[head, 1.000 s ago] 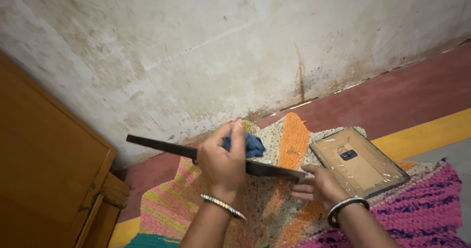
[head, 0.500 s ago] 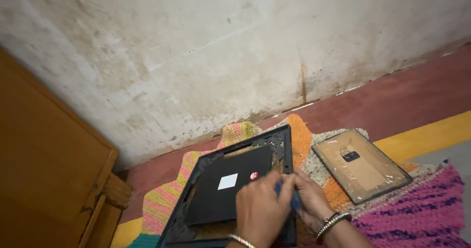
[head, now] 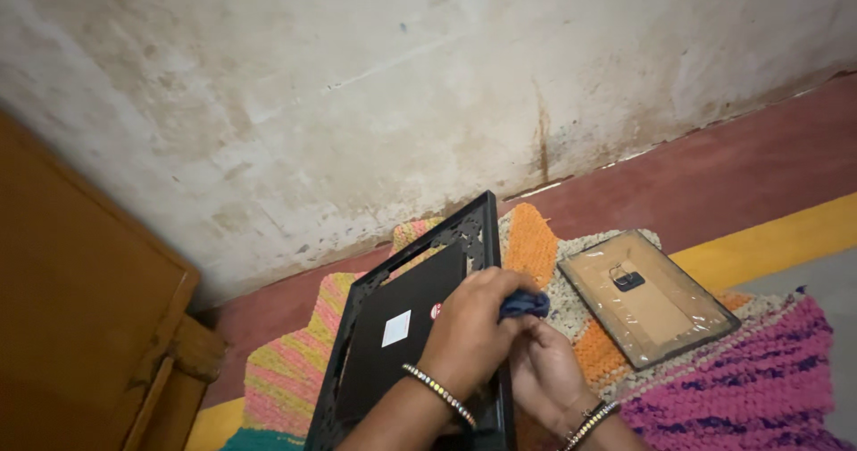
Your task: The person removes a plastic wrap from a picture frame and then wipes the frame with a blue cloth. They clean the edges and the back of the frame thoroughly.
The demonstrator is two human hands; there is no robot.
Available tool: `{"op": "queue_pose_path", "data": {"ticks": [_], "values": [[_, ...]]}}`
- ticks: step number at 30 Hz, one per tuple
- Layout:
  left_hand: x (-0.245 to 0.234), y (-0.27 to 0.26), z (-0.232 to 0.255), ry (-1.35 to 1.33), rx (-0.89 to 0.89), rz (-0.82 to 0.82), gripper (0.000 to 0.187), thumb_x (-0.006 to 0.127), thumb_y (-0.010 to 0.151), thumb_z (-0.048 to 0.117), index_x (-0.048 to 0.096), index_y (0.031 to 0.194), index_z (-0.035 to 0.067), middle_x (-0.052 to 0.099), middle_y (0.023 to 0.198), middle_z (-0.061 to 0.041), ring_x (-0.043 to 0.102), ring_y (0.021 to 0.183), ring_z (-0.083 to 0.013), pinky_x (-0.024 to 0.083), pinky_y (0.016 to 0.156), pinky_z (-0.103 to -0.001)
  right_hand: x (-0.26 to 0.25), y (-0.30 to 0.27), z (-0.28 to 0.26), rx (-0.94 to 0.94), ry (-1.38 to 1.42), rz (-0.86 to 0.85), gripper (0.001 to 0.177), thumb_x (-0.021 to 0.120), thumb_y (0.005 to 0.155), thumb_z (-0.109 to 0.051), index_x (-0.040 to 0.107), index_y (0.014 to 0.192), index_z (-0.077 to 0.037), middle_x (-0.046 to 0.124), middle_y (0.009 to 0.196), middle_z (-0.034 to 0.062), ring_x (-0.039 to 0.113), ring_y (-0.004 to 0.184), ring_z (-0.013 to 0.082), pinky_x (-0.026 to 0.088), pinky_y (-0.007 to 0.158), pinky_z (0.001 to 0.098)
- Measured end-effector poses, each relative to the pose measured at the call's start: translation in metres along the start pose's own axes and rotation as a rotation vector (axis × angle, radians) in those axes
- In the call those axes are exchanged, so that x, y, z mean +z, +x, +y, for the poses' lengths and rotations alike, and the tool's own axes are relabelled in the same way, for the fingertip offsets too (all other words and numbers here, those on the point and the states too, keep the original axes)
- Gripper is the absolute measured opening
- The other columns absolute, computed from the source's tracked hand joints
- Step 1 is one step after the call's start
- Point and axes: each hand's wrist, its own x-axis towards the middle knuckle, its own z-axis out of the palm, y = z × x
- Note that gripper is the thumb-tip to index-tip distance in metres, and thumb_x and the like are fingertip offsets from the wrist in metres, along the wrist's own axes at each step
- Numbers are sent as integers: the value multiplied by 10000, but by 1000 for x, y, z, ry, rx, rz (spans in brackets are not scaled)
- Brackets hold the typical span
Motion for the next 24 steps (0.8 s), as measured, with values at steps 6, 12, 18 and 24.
{"op": "queue_pose_path", "data": {"ticks": [6,12,18,24], "values": [[-2,-25,8,-17,290,-98,255,780,772,81,718,1020,83,697,1040,-92,644,1052,-309,466,1038,-414,5,-10,-21,90,-63,210,460,403,1051,-503,654,1140,-128,692,1079,94,629,1047,203,506,949,404],[1,13,-17,283,341,-191,180,696,791,60,760,933,149,723,983,-19,621,1005,-261,520,922,-369,71,-28,-43,141,-22,296,692,337,1001,-670,571,1272,-77,686,1200,145,661,1118,281,518,997,462],[4,55,-34,309,332,-165,173,735,805,130,775,973,137,724,976,-52,634,940,-305,526,850,-412,74,-25,-48,208,46,117,868,309,886,-799,659,1285,-113,682,1251,138,648,1068,298,501,954,462],[16,17,-20,115,275,-393,139,732,802,172,766,934,140,734,972,-64,683,991,-283,534,892,-409,32,-12,-51,197,422,-408,878,380,1057,-762,610,1327,41,667,1281,250,656,1082,360,540,867,455]]}}
